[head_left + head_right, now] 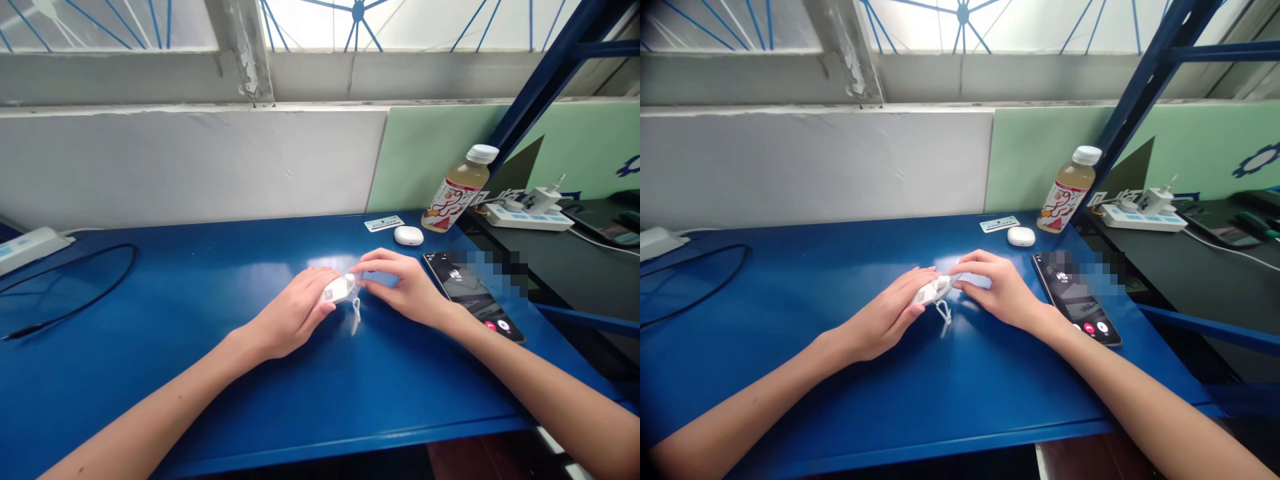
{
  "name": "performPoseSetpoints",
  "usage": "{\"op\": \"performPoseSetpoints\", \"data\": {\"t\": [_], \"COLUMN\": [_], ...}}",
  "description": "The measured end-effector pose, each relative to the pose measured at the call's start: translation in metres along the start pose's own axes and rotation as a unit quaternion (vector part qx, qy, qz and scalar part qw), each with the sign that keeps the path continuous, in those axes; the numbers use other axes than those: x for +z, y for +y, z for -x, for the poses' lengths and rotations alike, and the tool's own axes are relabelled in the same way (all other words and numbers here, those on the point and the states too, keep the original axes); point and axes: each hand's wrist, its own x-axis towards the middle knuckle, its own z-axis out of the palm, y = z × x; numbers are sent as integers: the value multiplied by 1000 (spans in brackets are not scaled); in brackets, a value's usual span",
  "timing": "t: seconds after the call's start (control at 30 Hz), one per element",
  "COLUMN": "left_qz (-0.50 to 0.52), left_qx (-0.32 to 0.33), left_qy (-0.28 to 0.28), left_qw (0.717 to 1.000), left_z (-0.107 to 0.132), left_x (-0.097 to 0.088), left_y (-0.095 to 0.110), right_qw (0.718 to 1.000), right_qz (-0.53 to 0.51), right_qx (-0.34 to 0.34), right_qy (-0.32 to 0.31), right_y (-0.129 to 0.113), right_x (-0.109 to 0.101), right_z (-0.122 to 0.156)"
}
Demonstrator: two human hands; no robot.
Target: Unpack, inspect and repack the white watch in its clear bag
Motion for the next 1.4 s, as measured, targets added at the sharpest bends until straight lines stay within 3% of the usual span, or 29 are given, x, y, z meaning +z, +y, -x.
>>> {"op": "performPoseSetpoints", "data": {"t": [0.2, 0.37, 0.5, 0.73, 0.93, 1.13, 1.27, 1.4], "left_qz": [197, 218, 230, 179, 67, 0, -33, -51], "left_qx": [-40, -166, -233, -281, -267, -245, -244, -242], "left_qy": [79, 104, 107, 99, 113, 96, 102, 99], "left_qw": [976, 956, 939, 938, 955, 965, 964, 964], "left_z": [-1, -5, -5, -5, -6, -4, -2, -3], "left_x": [-4, 1, 5, -2, -8, -8, -8, -9], "left_y": [15, 15, 8, 0, -2, -9, -13, -14], "right_qw": [974, 960, 959, 972, 995, 967, 953, 944], "right_qz": [-190, -187, -173, -121, 51, 242, 252, 247], "right_qx": [113, 198, 220, 200, 88, 20, -20, 1], "right_qy": [55, 59, 44, 12, -9, -77, -167, -219], "right_y": [-14, -10, 1, 12, 14, 0, -5, -1], "right_x": [-7, -1, 6, 10, 13, 7, 4, 6], "right_z": [-6, -6, -4, -2, 3, 7, 11, 13]}}
